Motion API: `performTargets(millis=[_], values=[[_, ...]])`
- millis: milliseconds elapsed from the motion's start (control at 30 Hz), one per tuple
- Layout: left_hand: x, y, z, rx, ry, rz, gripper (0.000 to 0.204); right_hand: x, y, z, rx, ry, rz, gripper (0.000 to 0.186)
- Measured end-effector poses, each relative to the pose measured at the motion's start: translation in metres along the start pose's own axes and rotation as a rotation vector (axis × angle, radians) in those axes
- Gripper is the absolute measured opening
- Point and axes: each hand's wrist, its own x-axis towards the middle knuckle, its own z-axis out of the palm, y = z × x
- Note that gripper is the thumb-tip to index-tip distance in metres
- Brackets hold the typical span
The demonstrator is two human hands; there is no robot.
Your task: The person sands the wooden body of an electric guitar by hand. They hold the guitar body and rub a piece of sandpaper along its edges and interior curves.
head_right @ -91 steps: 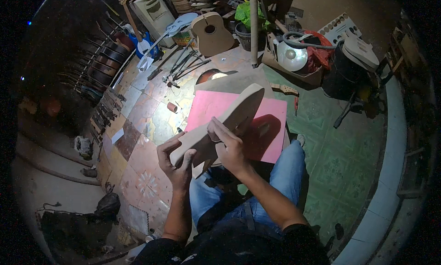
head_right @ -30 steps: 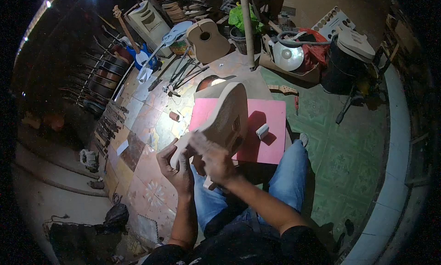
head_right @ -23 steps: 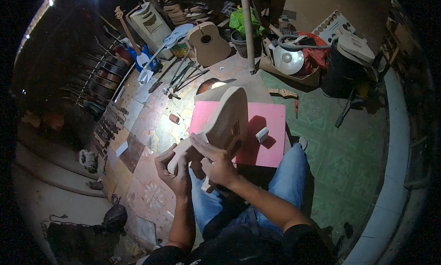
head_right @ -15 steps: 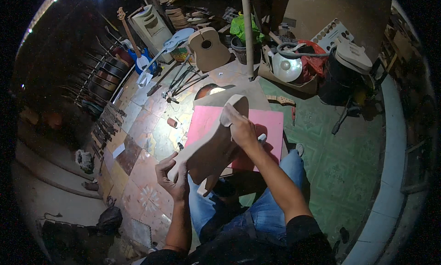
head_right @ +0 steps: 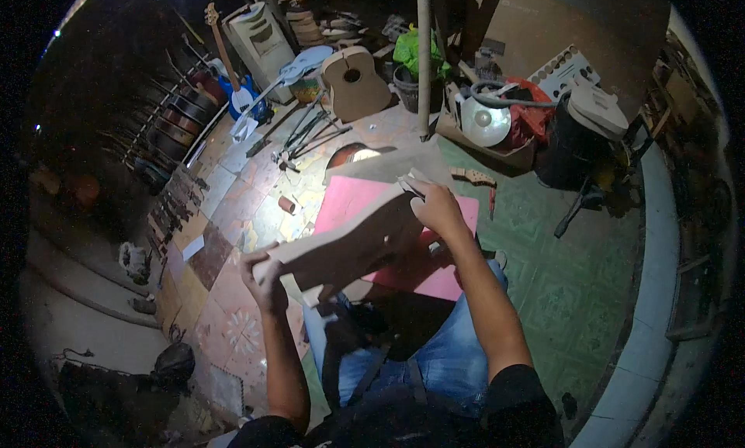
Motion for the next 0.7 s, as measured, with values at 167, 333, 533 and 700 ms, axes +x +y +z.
performTargets(millis=[167, 333, 533, 700], values=[[0.033, -0.041, -0.048, -0.466, 0.033, -0.182, 0.062, -0.040, -0.036, 0.002, -0.028, -0.015, -0.113, 0.055], [0.047, -0.086, -0.062, -0.535, 0.226, -0.332, 0.056, -0.067, -0.057, 0.028, -0.116, 0.055, -0.197, 0.052], [0.032, -0.130, -0.117, -0.519, 0.427, -0.470, 0.062, -0.082, -0.092, 0.060, -0.032, -0.027, -0.240, 0.048], [0.008, -0.141, -0.130, -0.546, 0.530, -0.575, 0.042, -0.088, -0.101, 0.071, -0.026, -0.064, -0.250, 0.046]])
